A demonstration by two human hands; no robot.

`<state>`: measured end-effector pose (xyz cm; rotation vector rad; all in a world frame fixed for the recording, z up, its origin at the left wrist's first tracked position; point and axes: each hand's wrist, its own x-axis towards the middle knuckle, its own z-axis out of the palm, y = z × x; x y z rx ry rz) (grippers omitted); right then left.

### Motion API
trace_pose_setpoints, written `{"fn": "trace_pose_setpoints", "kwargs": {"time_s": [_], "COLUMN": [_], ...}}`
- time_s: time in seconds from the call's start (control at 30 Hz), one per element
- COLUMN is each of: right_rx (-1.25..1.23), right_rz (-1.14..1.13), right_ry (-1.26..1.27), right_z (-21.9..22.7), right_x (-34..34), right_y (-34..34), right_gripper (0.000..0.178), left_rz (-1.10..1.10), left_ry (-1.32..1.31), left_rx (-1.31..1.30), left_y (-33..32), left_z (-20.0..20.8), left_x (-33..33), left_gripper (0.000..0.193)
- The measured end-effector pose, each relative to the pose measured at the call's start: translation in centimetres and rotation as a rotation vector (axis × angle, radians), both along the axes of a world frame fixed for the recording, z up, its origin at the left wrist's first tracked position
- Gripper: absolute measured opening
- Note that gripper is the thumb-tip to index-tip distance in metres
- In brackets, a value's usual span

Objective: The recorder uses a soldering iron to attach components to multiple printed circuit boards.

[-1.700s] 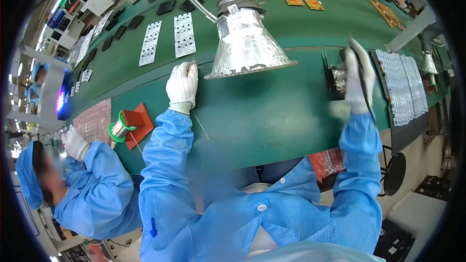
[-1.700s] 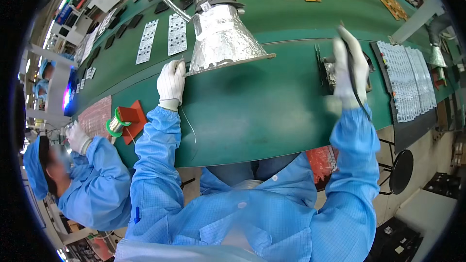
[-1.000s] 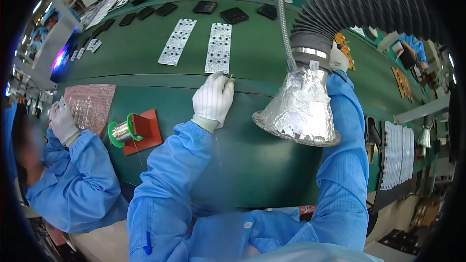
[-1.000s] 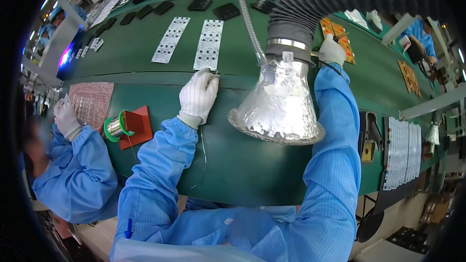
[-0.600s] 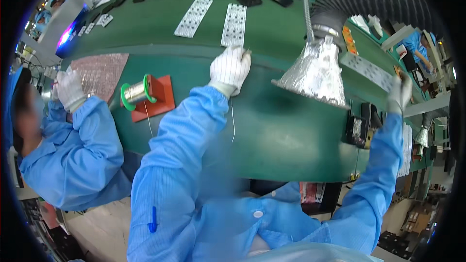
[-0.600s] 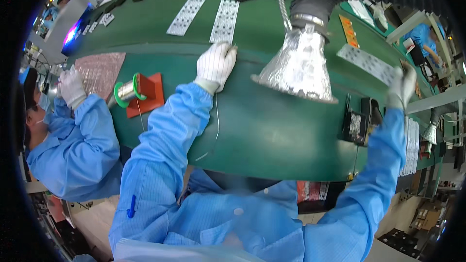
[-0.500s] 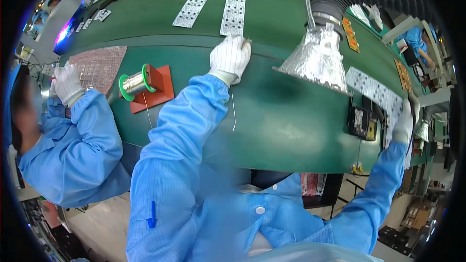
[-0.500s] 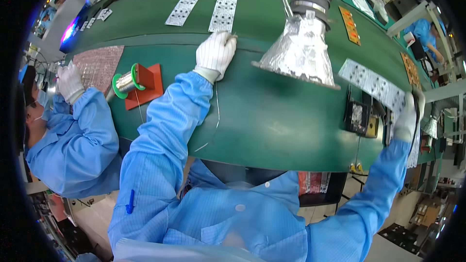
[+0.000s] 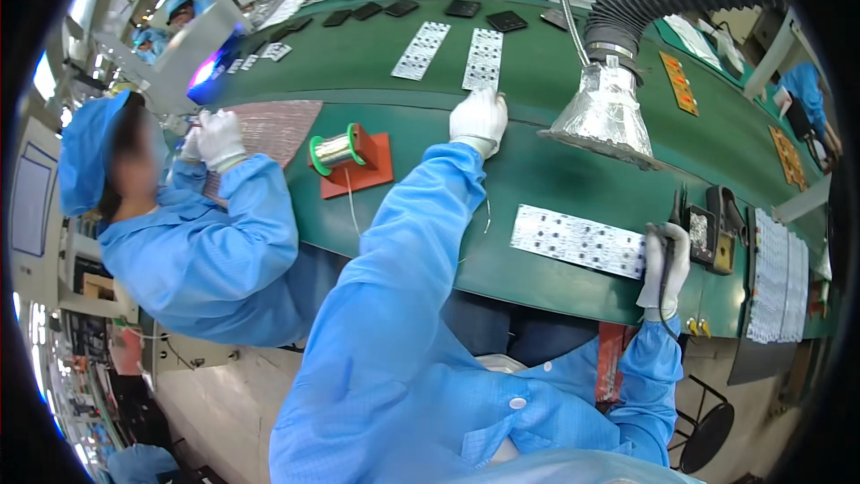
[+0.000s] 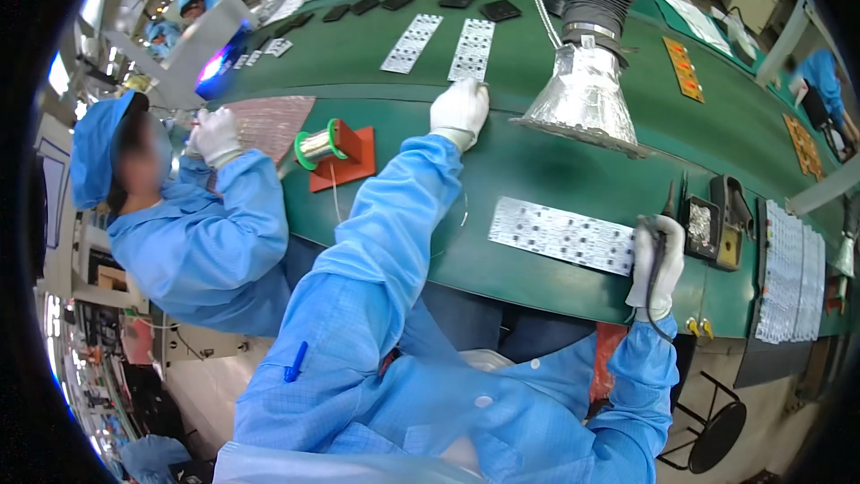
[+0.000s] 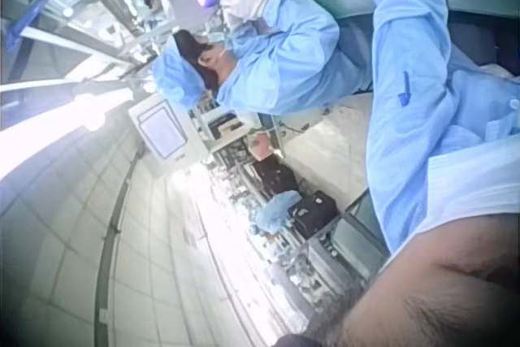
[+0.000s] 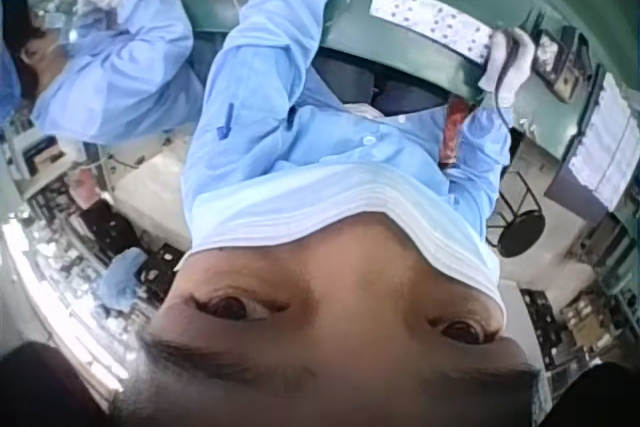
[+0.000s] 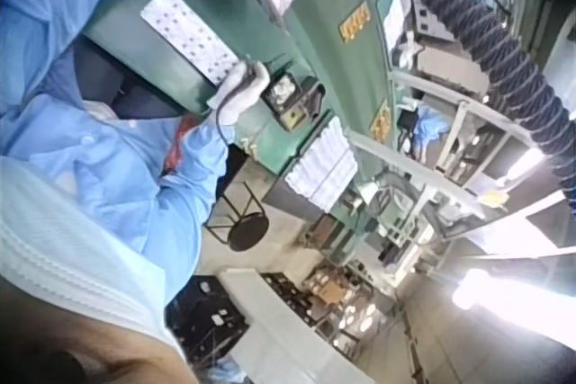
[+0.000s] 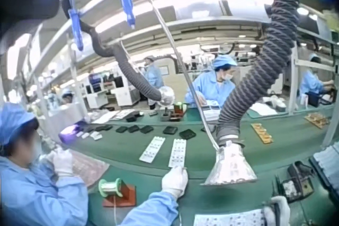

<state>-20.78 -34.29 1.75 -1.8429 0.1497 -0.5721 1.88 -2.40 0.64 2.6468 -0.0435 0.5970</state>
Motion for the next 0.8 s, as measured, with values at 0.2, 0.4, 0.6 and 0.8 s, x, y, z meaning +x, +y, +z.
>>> {"fn": "trace_pose_setpoints", "kwargs": {"time_s": [0.2, 0.4, 0.6, 0.8], "right_rx": [-0.691, -0.692, -0.179, -0.284], "right_rz": [-0.018, -0.197, -0.393, -0.466], "right_ry": [-0.155, -0.244, -0.322, -0.07], "right_z": [0.6, 1.7, 0.2, 1.0], "right_x": [0.0, -1.0, -3.4, -3.6], "right_y": [-0.9, -2.7, -4.8, -6.2], "right_gripper": [0.022, 0.027, 0.025, 0.019], "left_rz": [-0.061, -0.278, -0.283, -0.427], "left_ry": [-0.029, 0.184, 0.113, 0.065], "left_rx": [-0.324, -0.169, -0.094, 0.066], "left_y": [1.9, 5.1, -0.6, -4.8], "left_z": [-0.4, 4.2, 2.9, 2.8], "left_x": [-1.1, -12.5, -19.5, -18.4], "left_gripper": [0.032, 0.022, 0.008, 0.032]}}
